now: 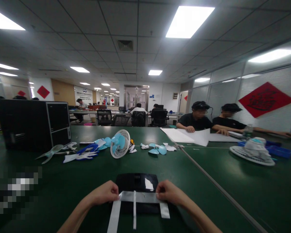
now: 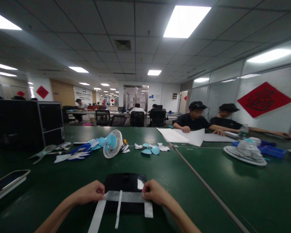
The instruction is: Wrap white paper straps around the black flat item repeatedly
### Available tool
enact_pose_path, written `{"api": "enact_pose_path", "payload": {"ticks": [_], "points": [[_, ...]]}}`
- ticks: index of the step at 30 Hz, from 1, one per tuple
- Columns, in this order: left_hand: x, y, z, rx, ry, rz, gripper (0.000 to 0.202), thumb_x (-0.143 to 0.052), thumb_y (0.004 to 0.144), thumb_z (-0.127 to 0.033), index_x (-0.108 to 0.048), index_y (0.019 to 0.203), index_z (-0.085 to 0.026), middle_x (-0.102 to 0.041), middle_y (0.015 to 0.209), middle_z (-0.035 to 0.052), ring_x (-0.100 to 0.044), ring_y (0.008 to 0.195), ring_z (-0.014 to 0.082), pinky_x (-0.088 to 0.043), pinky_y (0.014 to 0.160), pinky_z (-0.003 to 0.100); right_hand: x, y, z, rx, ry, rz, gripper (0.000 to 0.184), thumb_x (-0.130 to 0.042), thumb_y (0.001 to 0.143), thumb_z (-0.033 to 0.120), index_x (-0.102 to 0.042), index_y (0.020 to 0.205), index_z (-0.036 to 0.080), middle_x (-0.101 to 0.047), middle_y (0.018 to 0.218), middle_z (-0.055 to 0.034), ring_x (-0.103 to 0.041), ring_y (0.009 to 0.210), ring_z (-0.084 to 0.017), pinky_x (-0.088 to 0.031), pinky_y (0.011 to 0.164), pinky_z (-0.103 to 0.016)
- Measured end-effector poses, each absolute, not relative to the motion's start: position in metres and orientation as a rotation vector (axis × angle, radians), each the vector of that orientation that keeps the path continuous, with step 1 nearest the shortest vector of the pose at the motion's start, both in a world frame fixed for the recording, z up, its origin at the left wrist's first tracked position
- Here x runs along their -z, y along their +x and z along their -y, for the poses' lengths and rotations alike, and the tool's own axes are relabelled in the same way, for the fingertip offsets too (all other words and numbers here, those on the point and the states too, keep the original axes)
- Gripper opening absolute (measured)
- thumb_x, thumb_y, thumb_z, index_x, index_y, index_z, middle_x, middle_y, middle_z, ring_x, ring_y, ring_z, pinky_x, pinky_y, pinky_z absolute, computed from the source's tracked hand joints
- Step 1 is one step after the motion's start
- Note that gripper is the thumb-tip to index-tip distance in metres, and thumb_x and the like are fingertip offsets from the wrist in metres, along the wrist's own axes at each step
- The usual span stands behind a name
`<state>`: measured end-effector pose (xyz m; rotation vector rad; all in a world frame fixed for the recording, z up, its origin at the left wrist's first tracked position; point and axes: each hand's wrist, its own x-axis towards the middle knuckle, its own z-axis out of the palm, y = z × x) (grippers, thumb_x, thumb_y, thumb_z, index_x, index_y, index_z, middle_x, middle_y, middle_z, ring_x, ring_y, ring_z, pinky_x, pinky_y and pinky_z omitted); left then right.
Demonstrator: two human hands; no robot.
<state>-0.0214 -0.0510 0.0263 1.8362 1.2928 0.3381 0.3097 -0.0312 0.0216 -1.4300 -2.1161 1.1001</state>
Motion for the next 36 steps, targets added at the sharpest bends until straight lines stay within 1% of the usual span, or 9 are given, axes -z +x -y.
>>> {"api": "enact_pose_path", "payload": {"ticks": [7, 16, 18, 20, 22, 24, 28, 32, 36], "points": [[-0.022, -0.025, 0.048, -0.344, 1.856, -1.346, 0.030, -0.063, 0.070, -0.045, -0.067, 0.081, -0.017, -0.066, 0.083, -0.0007, -0.058, 0.081, 0.0177, -0.042, 0.069, 0.026, -0.016, 0.310, 0.030, -0.940, -1.439, 2.202, 0.019, -0.060, 0.071, 0.021, -0.069, 0.087, 0.015, -0.069, 0.082, -0.0017, -0.061, 0.075, -0.016, -0.044, 0.062, -0.024], [-0.028, -0.018, 0.054, -0.316, 1.958, -1.448, 0.025, -0.060, 0.071, -0.038, -0.065, 0.079, -0.015, -0.063, 0.077, 0.0003, -0.057, 0.073, 0.0165, -0.040, 0.060, 0.024, -0.019, 0.305, 0.033, -0.787, -1.500, 2.244, 0.016, -0.061, 0.072, 0.020, -0.069, 0.085, 0.016, -0.068, 0.082, -0.0023, -0.060, 0.073, -0.015, -0.040, 0.059, -0.023], [-0.032, -0.014, 0.059, -0.320, 1.985, -1.475, 0.024, -0.061, 0.071, -0.037, -0.064, 0.082, -0.016, -0.063, 0.079, 0.0006, -0.056, 0.073, 0.0162, -0.040, 0.059, 0.024, -0.021, 0.304, 0.036, -0.784, -1.519, 2.235, 0.017, -0.062, 0.071, 0.020, -0.069, 0.086, 0.016, -0.069, 0.083, -0.0025, -0.060, 0.073, -0.015, -0.039, 0.058, -0.022], [-0.035, -0.010, 0.063, -0.366, 2.080, -1.433, 0.022, -0.059, 0.073, -0.034, -0.064, 0.089, -0.019, -0.062, 0.087, 0.0008, -0.056, 0.077, 0.0162, -0.042, 0.063, 0.024, -0.023, 0.302, 0.038, -0.771, -1.548, 2.217, 0.019, -0.063, 0.070, 0.019, -0.068, 0.088, 0.017, -0.069, 0.085, -0.0027, -0.060, 0.073, -0.015, -0.039, 0.057, -0.021], [-0.036, -0.004, 0.067, -0.411, 2.207, -1.307, 0.023, -0.052, 0.079, -0.027, -0.065, 0.097, -0.024, -0.062, 0.098, 0.0007, -0.056, 0.085, 0.0163, -0.044, 0.072, 0.026, -0.023, 0.301, 0.040, -0.743, -1.562, 2.222, 0.019, -0.064, 0.070, 0.019, -0.067, 0.088, 0.017, -0.069, 0.085, -0.0027, -0.060, 0.073, -0.015, -0.039, 0.057, -0.021], [-0.035, 0.002, 0.070, -0.419, 2.276, -1.188, 0.031, -0.044, 0.083, -0.020, -0.065, 0.103, -0.028, -0.059, 0.106, 0.0007, -0.055, 0.094, 0.0164, -0.043, 0.081, 0.027, -0.022, 0.301, 0.039, -0.726, -1.545, 2.247, 0.017, -0.063, 0.070, 0.019, -0.067, 0.087, 0.017, -0.069, 0.084, -0.0026, -0.060, 0.073, -0.015, -0.039, 0.057, -0.021], [-0.036, 0.009, 0.074, -0.388, 2.294, -1.156, 0.036, -0.040, 0.085, -0.018, -0.067, 0.105, -0.030, -0.058, 0.107, 0.0020, -0.055, 0.097, 0.0175, -0.043, 0.086, 0.028, -0.021, 0.301, 0.038, -0.684, -1.485, 2.311, 0.013, -0.059, 0.073, 0.017, -0.068, 0.082, 0.017, -0.069, 0.082, -0.0021, -0.060, 0.073, -0.015, -0.041, 0.060, -0.021], [-0.040, 0.012, 0.075, -0.391, 2.301, -1.168, 0.034, -0.042, 0.085, -0.019, -0.068, 0.103, -0.030, -0.058, 0.106, 0.0022, -0.055, 0.096, 0.0177, -0.043, 0.084, 0.028, -0.028, 0.287, 0.052, -0.534, -1.317, 2.382, 0.018, -0.052, 0.081, 0.017, -0.069, 0.087, 0.018, -0.067, 0.092, -0.0041, -0.060, 0.081, -0.016, -0.044, 0.071, -0.024], [-0.036, 0.012, 0.071, -0.435, 2.339, -1.123, 0.035, -0.042, 0.083, -0.015, -0.069, 0.102, -0.028, -0.059, 0.102, 0.0016, -0.056, 0.095, 0.0159, -0.042, 0.085, 0.025, -0.029, 0.260, 0.072, -0.486, -0.964, 2.539, 0.034, -0.041, 0.086, 0.010, -0.066, 0.105, 0.021, -0.062, 0.107, -0.0058, -0.056, 0.099, -0.017, -0.042, 0.087, -0.025]]}}
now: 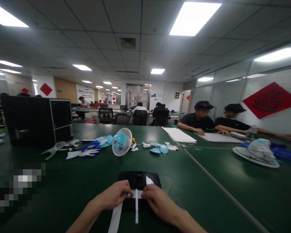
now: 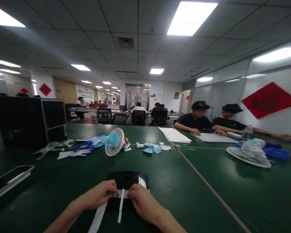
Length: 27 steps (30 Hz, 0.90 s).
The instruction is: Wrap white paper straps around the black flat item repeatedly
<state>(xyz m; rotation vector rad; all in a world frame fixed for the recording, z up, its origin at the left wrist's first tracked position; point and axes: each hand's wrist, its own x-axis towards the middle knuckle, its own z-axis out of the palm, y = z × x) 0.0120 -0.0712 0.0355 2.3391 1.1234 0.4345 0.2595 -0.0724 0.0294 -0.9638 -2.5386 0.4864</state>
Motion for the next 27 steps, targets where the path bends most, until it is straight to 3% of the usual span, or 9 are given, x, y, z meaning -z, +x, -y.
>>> {"api": "enact_pose_path", "payload": {"ticks": [5, 14, 19, 27], "points": [[-0.027, 0.012, 0.066, -0.450, 2.359, -1.108, 0.031, -0.042, 0.087, -0.019, -0.068, 0.102, -0.027, -0.059, 0.101, 0.0014, -0.056, 0.091, 0.0139, -0.042, 0.082, 0.023, -0.015, 0.235, 0.075, -0.339, -1.043, 2.673, 0.046, -0.036, 0.083, 0.004, -0.062, 0.116, 0.022, -0.058, 0.116, -0.0065, -0.049, 0.106, -0.020, -0.038, 0.093, -0.028], [-0.027, 0.018, 0.066, -0.433, 2.442, -1.137, 0.030, -0.046, 0.081, -0.011, -0.063, 0.100, -0.026, -0.059, 0.101, 0.0006, -0.056, 0.094, 0.0147, -0.041, 0.084, 0.025, -0.001, 0.227, 0.067, -0.221, -1.112, 2.622, 0.041, -0.038, 0.085, 0.007, -0.060, 0.118, 0.020, -0.054, 0.113, -0.0093, -0.047, 0.103, -0.021, -0.039, 0.091, -0.029], [-0.031, 0.019, 0.068, -0.427, 2.407, -1.161, 0.027, -0.043, 0.087, -0.019, -0.063, 0.103, -0.028, -0.059, 0.104, 0.0003, -0.055, 0.098, 0.0155, -0.040, 0.086, 0.026, 0.006, 0.227, 0.064, -0.187, -1.105, 2.608, 0.045, -0.036, 0.087, 0.007, -0.057, 0.124, 0.021, -0.054, 0.116, -0.0090, -0.047, 0.105, -0.021, -0.039, 0.092, -0.030], [-0.024, 0.018, 0.066, -0.455, 2.433, -1.139, 0.030, -0.042, 0.089, -0.019, -0.062, 0.108, -0.030, -0.059, 0.104, -0.0002, -0.056, 0.097, 0.0150, -0.040, 0.085, 0.024, 0.007, 0.229, 0.075, -0.111, -1.130, 2.634, 0.045, -0.041, 0.084, 0.008, -0.058, 0.124, 0.020, -0.057, 0.119, -0.0086, -0.047, 0.107, -0.025, -0.040, 0.095, -0.034]]}}
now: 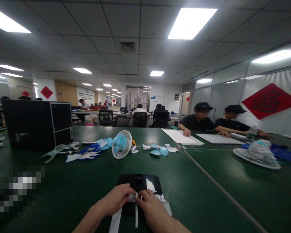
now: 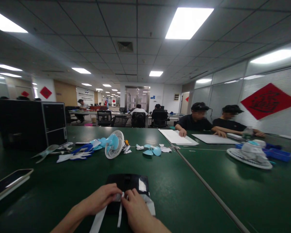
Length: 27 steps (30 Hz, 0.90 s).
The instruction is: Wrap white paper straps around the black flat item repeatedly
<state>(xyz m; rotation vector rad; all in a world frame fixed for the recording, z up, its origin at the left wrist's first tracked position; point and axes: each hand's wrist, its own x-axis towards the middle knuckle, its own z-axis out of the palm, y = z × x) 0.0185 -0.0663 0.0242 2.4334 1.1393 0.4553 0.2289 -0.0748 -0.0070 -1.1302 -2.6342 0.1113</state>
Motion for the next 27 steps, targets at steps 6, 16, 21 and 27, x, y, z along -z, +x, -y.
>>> {"api": "enact_pose_path", "payload": {"ticks": [6, 16, 21, 27], "points": [[-0.023, 0.017, 0.064, -0.417, 2.448, -1.154, 0.029, -0.041, 0.092, -0.026, -0.063, 0.111, -0.031, -0.058, 0.103, 0.0004, -0.055, 0.095, 0.0144, -0.040, 0.084, 0.023, 0.001, 0.236, 0.093, -0.114, -1.066, 2.683, 0.045, -0.042, 0.086, 0.010, -0.056, 0.127, 0.022, -0.053, 0.132, -0.0069, -0.047, 0.114, -0.025, -0.039, 0.100, -0.036], [-0.020, 0.017, 0.063, -0.398, 2.460, -1.180, 0.031, -0.040, 0.093, -0.027, -0.061, 0.115, -0.032, -0.058, 0.102, 0.0005, -0.055, 0.094, 0.0144, -0.040, 0.084, 0.024, 0.003, 0.247, 0.110, -0.125, -1.055, 2.808, 0.055, -0.042, 0.085, 0.008, -0.043, 0.139, 0.020, -0.040, 0.146, -0.0143, -0.034, 0.134, -0.030, -0.034, 0.108, -0.045], [-0.018, 0.016, 0.063, -0.394, 2.474, -1.181, 0.031, -0.040, 0.093, -0.026, -0.060, 0.116, -0.031, -0.057, 0.103, 0.0005, -0.055, 0.093, 0.0140, -0.040, 0.084, 0.024, 0.001, 0.250, 0.112, -0.097, -0.985, 2.830, 0.054, -0.043, 0.089, 0.015, -0.038, 0.142, 0.020, -0.040, 0.146, -0.0150, -0.034, 0.135, -0.030, -0.034, 0.108, -0.046], [-0.024, 0.016, 0.066, -0.387, 2.458, -1.191, 0.032, -0.039, 0.093, -0.026, -0.061, 0.116, -0.030, -0.057, 0.103, 0.0012, -0.054, 0.094, 0.0144, -0.040, 0.083, 0.023, 0.005, 0.251, 0.111, -0.083, -0.946, 2.847, 0.048, -0.045, 0.090, 0.022, -0.045, 0.138, 0.022, -0.038, 0.147, -0.0160, -0.034, 0.134, -0.032, -0.037, 0.106, -0.049]]}}
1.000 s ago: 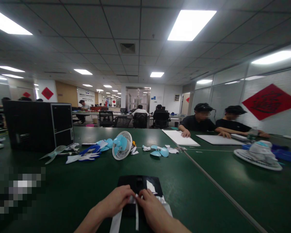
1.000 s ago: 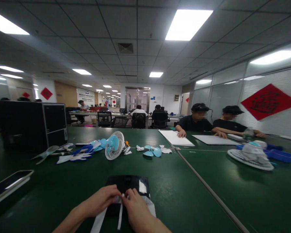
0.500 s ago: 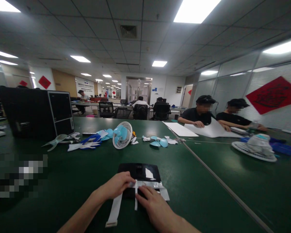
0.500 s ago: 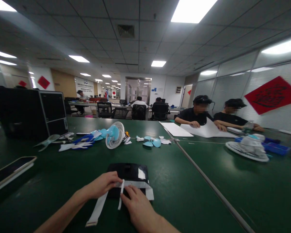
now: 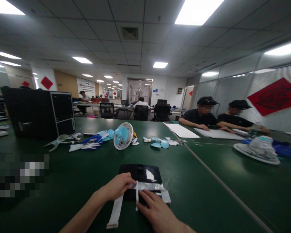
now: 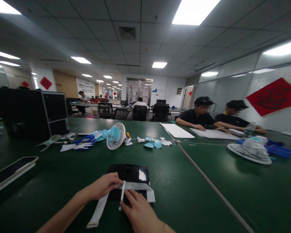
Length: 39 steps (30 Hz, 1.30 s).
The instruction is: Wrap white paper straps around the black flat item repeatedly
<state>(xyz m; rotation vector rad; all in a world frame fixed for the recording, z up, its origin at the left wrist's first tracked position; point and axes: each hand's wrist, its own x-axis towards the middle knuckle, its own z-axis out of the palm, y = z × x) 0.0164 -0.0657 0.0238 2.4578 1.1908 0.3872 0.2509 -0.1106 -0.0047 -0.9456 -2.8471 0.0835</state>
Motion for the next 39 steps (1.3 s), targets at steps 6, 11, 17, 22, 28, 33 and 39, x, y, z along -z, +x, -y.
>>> {"api": "enact_pose_path", "payload": {"ticks": [6, 11, 17, 22, 28, 33, 39], "points": [[-0.029, 0.017, 0.069, -0.395, 2.422, -1.182, 0.031, -0.041, 0.093, -0.027, -0.061, 0.115, -0.033, -0.057, 0.104, 0.0007, -0.054, 0.096, 0.0153, -0.040, 0.084, 0.025, -0.002, 0.251, 0.108, -0.145, -0.919, 2.796, 0.038, -0.047, 0.090, 0.023, -0.057, 0.127, 0.027, -0.038, 0.148, -0.0104, -0.031, 0.136, -0.030, -0.032, 0.108, -0.051], [-0.027, 0.018, 0.068, -0.392, 2.444, -1.162, 0.030, -0.040, 0.093, -0.029, -0.063, 0.112, -0.034, -0.056, 0.100, -0.0004, -0.053, 0.093, 0.0146, -0.039, 0.083, 0.024, -0.013, 0.245, 0.099, -0.292, -1.121, 2.646, 0.051, -0.046, 0.091, 0.027, -0.041, 0.141, 0.018, -0.041, 0.146, -0.0102, -0.034, 0.135, -0.025, -0.030, 0.112, -0.043], [-0.027, 0.015, 0.069, -0.373, 2.456, -1.175, 0.030, -0.039, 0.094, -0.033, -0.063, 0.112, -0.034, -0.055, 0.099, 0.0001, -0.052, 0.091, 0.0144, -0.039, 0.080, 0.024, -0.019, 0.251, 0.094, -0.434, -1.182, 2.672, 0.052, -0.045, 0.092, 0.038, -0.041, 0.141, 0.019, -0.037, 0.149, -0.0090, -0.032, 0.137, -0.024, -0.026, 0.114, -0.043], [-0.028, 0.008, 0.068, -0.388, 2.376, -1.174, 0.028, -0.044, 0.091, -0.029, -0.065, 0.110, -0.032, -0.056, 0.103, 0.0002, -0.053, 0.093, 0.0141, -0.040, 0.081, 0.025, -0.024, 0.282, 0.097, -0.470, -1.262, 2.621, 0.049, -0.036, 0.096, 0.042, -0.045, 0.139, 0.021, -0.042, 0.146, -0.0077, -0.037, 0.134, -0.023, -0.027, 0.114, -0.041], [-0.032, -0.001, 0.066, -0.416, 2.279, -1.194, 0.024, -0.050, 0.086, -0.021, -0.068, 0.101, -0.027, -0.059, 0.105, -0.0001, -0.055, 0.092, 0.0132, -0.042, 0.082, 0.024, -0.026, 0.298, 0.097, -0.441, -1.255, 2.526, 0.043, -0.033, 0.097, 0.041, -0.057, 0.129, 0.025, -0.055, 0.132, -0.0064, -0.049, 0.122, -0.022, -0.037, 0.106, -0.036], [-0.035, -0.006, 0.065, -0.393, 2.218, -1.261, 0.022, -0.053, 0.082, -0.022, -0.068, 0.098, -0.025, -0.059, 0.105, 0.0003, -0.055, 0.086, 0.0131, -0.043, 0.074, 0.023, -0.027, 0.298, 0.094, -0.445, -1.231, 2.503, 0.039, -0.035, 0.096, 0.039, -0.061, 0.122, 0.027, -0.059, 0.120, -0.0072, -0.053, 0.111, -0.022, -0.043, 0.098, -0.036], [-0.025, -0.010, 0.057, -0.407, 2.189, -1.267, 0.021, -0.056, 0.076, -0.019, -0.067, 0.094, -0.023, -0.059, 0.102, -0.0008, -0.055, 0.085, 0.0133, -0.042, 0.073, 0.023, -0.023, 0.304, 0.093, -0.468, -1.254, 2.536, 0.041, -0.035, 0.096, 0.038, -0.056, 0.129, 0.026, -0.056, 0.131, -0.0071, -0.049, 0.120, -0.022, -0.037, 0.105, -0.037]]}}
